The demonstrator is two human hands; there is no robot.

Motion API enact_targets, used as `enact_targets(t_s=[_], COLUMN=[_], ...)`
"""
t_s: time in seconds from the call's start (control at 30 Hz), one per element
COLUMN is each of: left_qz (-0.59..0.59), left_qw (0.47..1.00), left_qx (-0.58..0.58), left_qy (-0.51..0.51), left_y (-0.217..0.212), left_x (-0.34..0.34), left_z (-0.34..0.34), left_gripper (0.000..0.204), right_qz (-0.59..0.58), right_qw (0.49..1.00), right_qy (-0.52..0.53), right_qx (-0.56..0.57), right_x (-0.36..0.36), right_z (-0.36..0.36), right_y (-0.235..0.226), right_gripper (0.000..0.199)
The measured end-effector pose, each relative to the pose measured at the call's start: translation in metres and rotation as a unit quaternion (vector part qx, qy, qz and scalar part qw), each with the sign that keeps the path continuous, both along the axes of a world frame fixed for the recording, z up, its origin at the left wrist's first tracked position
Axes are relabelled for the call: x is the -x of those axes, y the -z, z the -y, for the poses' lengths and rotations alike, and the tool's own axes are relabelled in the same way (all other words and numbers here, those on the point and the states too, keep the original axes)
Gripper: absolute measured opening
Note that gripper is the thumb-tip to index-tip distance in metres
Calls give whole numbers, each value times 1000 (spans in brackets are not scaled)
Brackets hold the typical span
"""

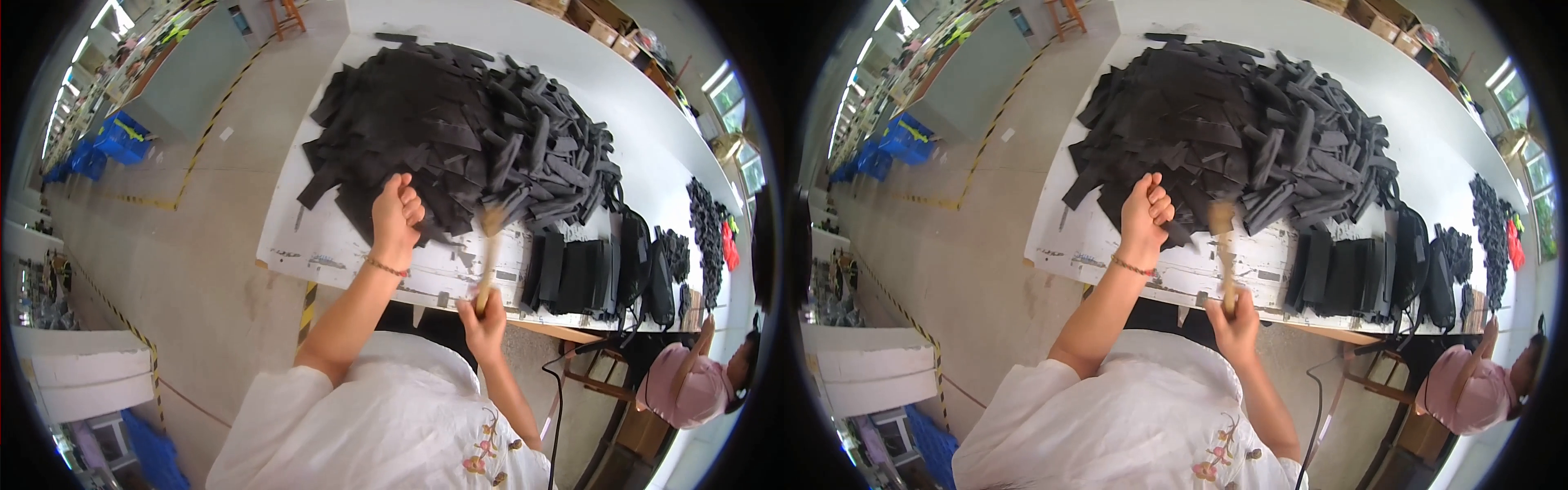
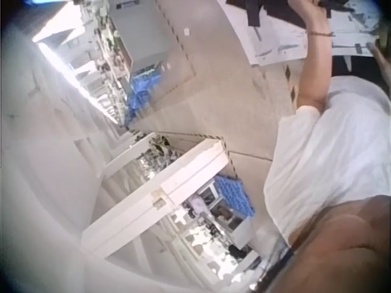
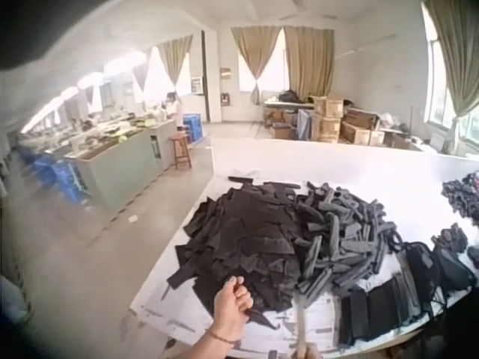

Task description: Using a wooden rod to turn black fabric tubes or straps inside out on a workbench.

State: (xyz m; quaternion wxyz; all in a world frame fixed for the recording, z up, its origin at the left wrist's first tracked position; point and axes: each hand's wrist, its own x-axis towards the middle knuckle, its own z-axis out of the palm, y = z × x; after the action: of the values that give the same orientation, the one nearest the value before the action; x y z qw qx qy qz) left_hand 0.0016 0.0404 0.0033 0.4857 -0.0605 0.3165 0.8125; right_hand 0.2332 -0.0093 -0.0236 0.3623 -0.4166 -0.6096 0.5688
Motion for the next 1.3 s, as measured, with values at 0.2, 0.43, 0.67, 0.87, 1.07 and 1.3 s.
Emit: enact_targets(t_s=[0.2, 0.43, 0.67, 0.87, 1.07, 1.3], left_qz=[24, -430, -295, -351, -648, -768], left_qw=[996, 874, 870, 824, 719, 434], left_qx=[78, -54, -32, -3, 250, 471], left_qy=[36, 218, 395, 445, -17, -10], left_y=[9, 2, 15, 34, 51, 81], left_x=[-38, -41, -84, -62, 78, 172], left_z=[5, 11, 53, 96, 62, 84], left_gripper=[20, 39, 34, 32, 8, 17], right_qz=[-145, -107, -73, -171, -88, 21], right_qw=[988, 993, 981, 936, 938, 994], right_qy=[24, 52, 134, 280, 293, 74], right_qx=[38, 6, -119, -127, -161, -77], right_x=[58, 57, 50, 55, 43, 54], right_z=[-54, -78, -98, -197, -284, -140], right_y=[-26, -41, -49, -105, -110, 14], right_gripper=[13, 15, 10, 18, 29, 25])
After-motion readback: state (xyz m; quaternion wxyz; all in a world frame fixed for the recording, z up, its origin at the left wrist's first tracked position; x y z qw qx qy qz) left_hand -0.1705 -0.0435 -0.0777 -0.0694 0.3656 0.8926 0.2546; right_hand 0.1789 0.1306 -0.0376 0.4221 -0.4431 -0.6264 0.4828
